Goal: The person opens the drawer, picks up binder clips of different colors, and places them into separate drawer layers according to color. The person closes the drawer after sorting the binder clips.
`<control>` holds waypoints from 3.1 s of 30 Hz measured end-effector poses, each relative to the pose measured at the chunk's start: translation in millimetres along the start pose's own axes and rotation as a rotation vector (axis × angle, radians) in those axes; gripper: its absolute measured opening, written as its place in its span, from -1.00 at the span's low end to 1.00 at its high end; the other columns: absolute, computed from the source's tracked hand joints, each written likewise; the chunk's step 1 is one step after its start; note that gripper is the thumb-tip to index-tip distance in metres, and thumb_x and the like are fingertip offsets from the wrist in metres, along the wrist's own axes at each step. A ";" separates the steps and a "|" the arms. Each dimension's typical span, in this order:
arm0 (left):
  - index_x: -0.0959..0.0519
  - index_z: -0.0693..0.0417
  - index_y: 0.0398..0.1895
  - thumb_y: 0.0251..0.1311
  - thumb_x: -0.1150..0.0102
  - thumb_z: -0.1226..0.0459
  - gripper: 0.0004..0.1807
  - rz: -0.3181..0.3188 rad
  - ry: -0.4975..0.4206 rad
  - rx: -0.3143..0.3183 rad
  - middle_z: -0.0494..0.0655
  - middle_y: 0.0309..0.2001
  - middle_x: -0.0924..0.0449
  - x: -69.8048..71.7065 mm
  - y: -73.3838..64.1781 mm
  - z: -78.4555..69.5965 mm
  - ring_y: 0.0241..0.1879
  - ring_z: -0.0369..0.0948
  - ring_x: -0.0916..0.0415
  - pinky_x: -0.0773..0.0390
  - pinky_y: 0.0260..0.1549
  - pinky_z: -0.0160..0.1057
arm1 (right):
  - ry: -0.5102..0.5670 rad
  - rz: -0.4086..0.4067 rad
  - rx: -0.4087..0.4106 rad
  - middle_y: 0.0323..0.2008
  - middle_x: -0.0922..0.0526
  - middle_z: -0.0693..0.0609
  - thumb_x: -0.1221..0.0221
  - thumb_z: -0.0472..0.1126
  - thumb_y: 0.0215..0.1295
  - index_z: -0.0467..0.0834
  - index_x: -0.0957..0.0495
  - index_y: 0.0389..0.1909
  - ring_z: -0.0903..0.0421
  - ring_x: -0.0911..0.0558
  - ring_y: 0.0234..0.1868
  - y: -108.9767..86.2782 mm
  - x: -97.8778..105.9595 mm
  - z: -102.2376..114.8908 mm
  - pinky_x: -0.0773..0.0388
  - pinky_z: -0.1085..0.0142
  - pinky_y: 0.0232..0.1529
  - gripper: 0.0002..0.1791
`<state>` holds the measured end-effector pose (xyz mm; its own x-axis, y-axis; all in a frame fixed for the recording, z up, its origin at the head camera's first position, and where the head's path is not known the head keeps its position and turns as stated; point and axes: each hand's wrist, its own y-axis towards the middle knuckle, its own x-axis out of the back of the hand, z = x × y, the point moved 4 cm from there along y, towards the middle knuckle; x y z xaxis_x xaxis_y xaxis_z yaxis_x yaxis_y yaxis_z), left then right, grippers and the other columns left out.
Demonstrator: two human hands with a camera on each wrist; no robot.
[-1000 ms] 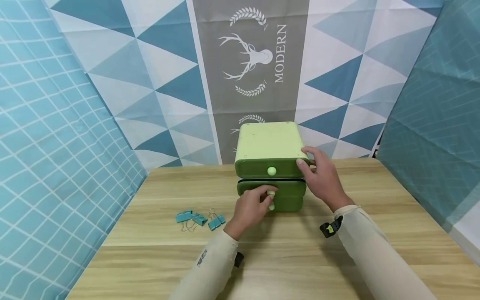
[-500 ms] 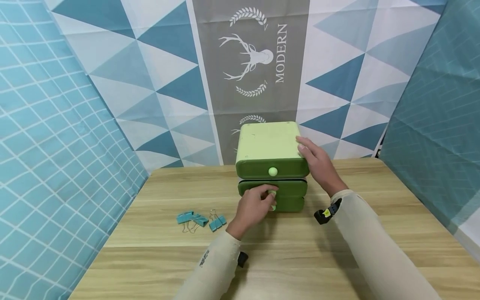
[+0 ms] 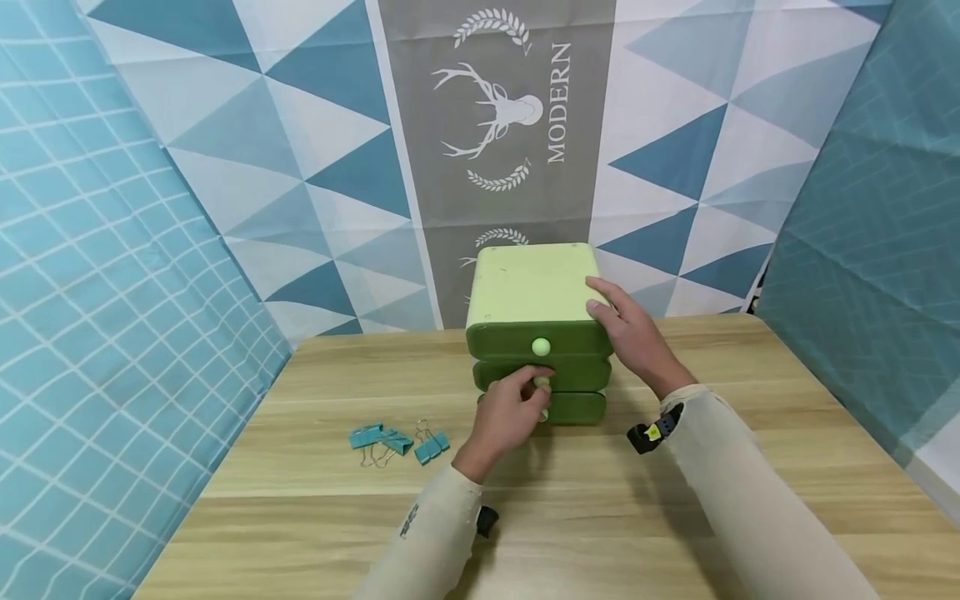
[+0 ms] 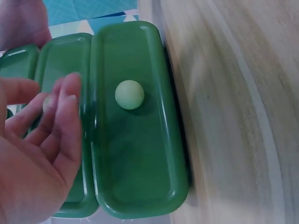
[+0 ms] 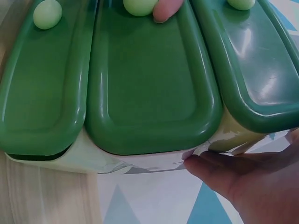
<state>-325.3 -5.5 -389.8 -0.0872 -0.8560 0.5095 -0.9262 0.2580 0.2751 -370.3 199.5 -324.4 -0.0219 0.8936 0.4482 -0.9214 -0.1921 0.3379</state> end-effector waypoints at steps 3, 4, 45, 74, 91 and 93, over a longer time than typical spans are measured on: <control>-0.66 -0.08 0.01 0.47 -0.06 0.05 -0.73 -0.045 -0.088 0.017 -0.16 -0.44 -0.66 3.6 -0.7 -5.6 -0.47 -0.17 -0.67 -0.61 -0.47 -0.19 | -0.006 -0.005 0.004 0.55 -0.07 0.03 0.15 0.22 0.57 0.07 -0.14 0.56 -0.01 -0.01 0.56 -0.8 -0.8 -0.3 -0.07 -0.21 0.39 -0.35; -0.66 -0.05 -0.03 0.46 -0.07 0.00 -0.70 -0.062 -0.130 0.025 -0.16 -0.44 -0.66 5.0 -0.5 -8.0 -0.46 -0.15 -0.67 -0.63 -0.44 -0.15 | -0.008 -0.007 0.006 0.55 -0.08 0.02 0.15 0.22 0.57 0.07 -0.14 0.56 -0.01 -0.01 0.55 -1.1 -1.1 0.3 -0.08 -0.21 0.39 -0.35; -0.71 -0.17 -0.55 0.34 -0.04 -0.27 -0.47 -0.247 -0.092 -0.003 -0.37 -0.68 -0.59 18.4 -45.8 -40.3 -0.58 -0.33 -0.60 -0.50 -0.60 -0.22 | -0.023 0.060 -0.055 0.54 -0.13 0.03 0.03 0.30 0.48 0.13 -0.17 0.55 -0.03 -0.03 0.55 -4.4 8.3 4.4 -0.04 -0.23 0.40 -0.28; -0.65 -0.23 -0.61 0.36 -0.08 -0.21 -0.53 -0.156 -0.015 0.049 -0.47 -0.67 -0.58 10.7 -102.1 -40.8 -0.61 -0.42 -0.54 -0.46 -0.57 -0.33 | -0.032 0.035 -0.063 0.56 -0.06 0.09 0.10 0.33 0.49 0.22 -0.12 0.56 -0.06 0.02 0.56 -10.3 4.8 0.9 -0.05 -0.30 0.36 -0.30; -0.78 -0.14 -0.30 0.29 -0.24 0.18 -0.87 -0.086 0.349 -0.100 -0.48 -0.57 -0.50 26.9 -106.2 -5.0 -0.60 -0.51 -0.37 -0.39 -0.60 -0.37 | 0.001 0.022 -0.031 0.55 -0.06 0.11 0.10 0.29 0.51 0.18 -0.13 0.56 -0.02 0.03 0.56 -8.6 4.3 -2.9 -0.03 -0.26 0.39 -0.32; -0.77 -0.13 -0.34 0.28 -0.23 0.21 -0.87 -0.095 0.375 -0.107 -0.47 -0.63 -0.43 30.0 -105.2 -1.5 -0.66 -0.49 -0.28 -0.30 -0.68 -0.38 | -0.001 0.021 -0.029 0.55 -0.06 0.11 0.10 0.29 0.52 0.17 -0.13 0.57 -0.02 0.03 0.56 -8.8 3.8 -2.5 -0.03 -0.26 0.39 -0.32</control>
<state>-230.0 -57.7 -402.2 0.1558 -0.6603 0.7346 -0.8786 0.2473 0.4086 -363.2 205.7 -327.7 -0.0410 0.8891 0.4558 -0.9315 -0.1990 0.3045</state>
